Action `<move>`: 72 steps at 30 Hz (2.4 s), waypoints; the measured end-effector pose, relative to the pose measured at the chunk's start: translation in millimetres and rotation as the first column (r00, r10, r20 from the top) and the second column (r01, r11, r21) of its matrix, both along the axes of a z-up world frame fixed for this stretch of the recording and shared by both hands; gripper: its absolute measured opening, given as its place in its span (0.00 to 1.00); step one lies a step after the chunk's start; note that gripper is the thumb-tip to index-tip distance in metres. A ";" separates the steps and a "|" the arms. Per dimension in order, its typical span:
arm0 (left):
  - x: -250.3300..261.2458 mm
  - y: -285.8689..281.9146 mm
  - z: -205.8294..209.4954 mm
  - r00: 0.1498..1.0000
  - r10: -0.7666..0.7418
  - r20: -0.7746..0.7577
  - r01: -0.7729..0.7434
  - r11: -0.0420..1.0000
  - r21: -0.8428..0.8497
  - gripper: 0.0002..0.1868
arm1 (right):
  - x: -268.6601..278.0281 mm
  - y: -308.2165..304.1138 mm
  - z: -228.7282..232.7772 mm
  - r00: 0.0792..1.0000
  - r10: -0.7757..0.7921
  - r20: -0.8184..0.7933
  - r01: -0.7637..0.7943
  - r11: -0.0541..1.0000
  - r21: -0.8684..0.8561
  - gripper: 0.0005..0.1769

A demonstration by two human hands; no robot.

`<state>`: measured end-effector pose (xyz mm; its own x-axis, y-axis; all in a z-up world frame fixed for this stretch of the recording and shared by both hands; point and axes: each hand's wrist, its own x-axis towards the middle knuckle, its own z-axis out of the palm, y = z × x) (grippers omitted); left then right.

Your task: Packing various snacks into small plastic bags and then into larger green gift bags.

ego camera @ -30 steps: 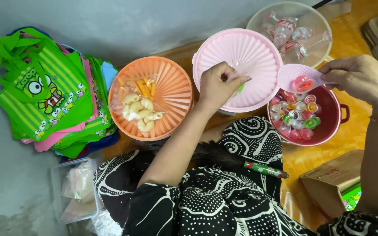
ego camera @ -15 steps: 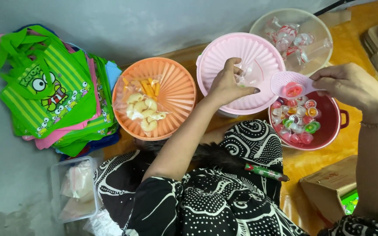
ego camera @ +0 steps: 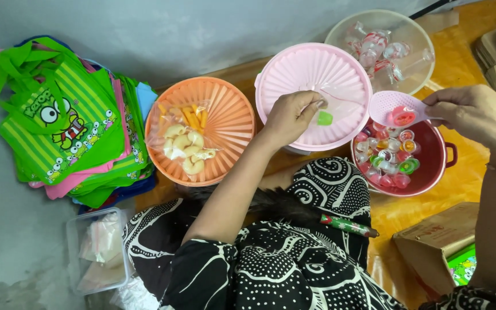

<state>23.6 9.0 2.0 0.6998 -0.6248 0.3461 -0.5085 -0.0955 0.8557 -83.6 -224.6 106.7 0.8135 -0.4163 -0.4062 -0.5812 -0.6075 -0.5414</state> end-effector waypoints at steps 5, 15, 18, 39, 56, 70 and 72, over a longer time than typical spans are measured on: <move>-4.8 6.7 -7.3 0.955 -0.026 -0.295 -0.016 0.990 -0.137 0.08 | 7.2 10.8 11.1 0.996 0.088 0.012 -0.087 0.993 -0.079 0.11; -19.6 14.5 24.3 0.981 0.095 -0.167 -0.026 0.927 0.374 0.45 | 24.7 58.5 20.3 0.973 0.161 -0.168 -0.172 0.983 -0.056 0.11; -16.0 6.8 -0.9 0.995 0.095 -0.016 -0.085 0.943 0.321 0.47 | 26.2 58.6 16.0 0.983 0.137 -0.120 -0.137 0.991 0.012 0.10; -19.8 -0.7 6.7 0.999 0.027 -0.033 -0.018 0.971 0.240 0.33 | 33.1 40.9 5.6 0.965 0.251 -0.072 -0.258 0.959 -0.118 0.10; -12.3 -19.0 21.0 0.988 0.083 -0.128 -0.027 0.921 0.388 0.40 | 50.8 42.7 -16.8 0.906 0.416 -0.078 -0.423 0.882 -0.209 0.09; -12.1 -20.4 11.9 0.989 -0.016 -0.147 0.026 0.997 0.067 0.36 | 53.4 95.7 21.2 0.805 0.431 -0.408 -0.591 0.530 -0.608 0.18; -6.5 -19.3 -0.8 0.987 0.002 -0.158 0.007 0.998 0.062 0.26 | 50.3 94.5 13.1 0.806 0.462 -0.371 -0.567 0.419 -0.709 0.20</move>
<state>17.1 -10.3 1.1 0.7411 -0.6435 0.1916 -0.3675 -0.1499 0.9179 -33.2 -130.1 119.8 0.9613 -0.1166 -0.2498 -0.0311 -0.9462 0.3220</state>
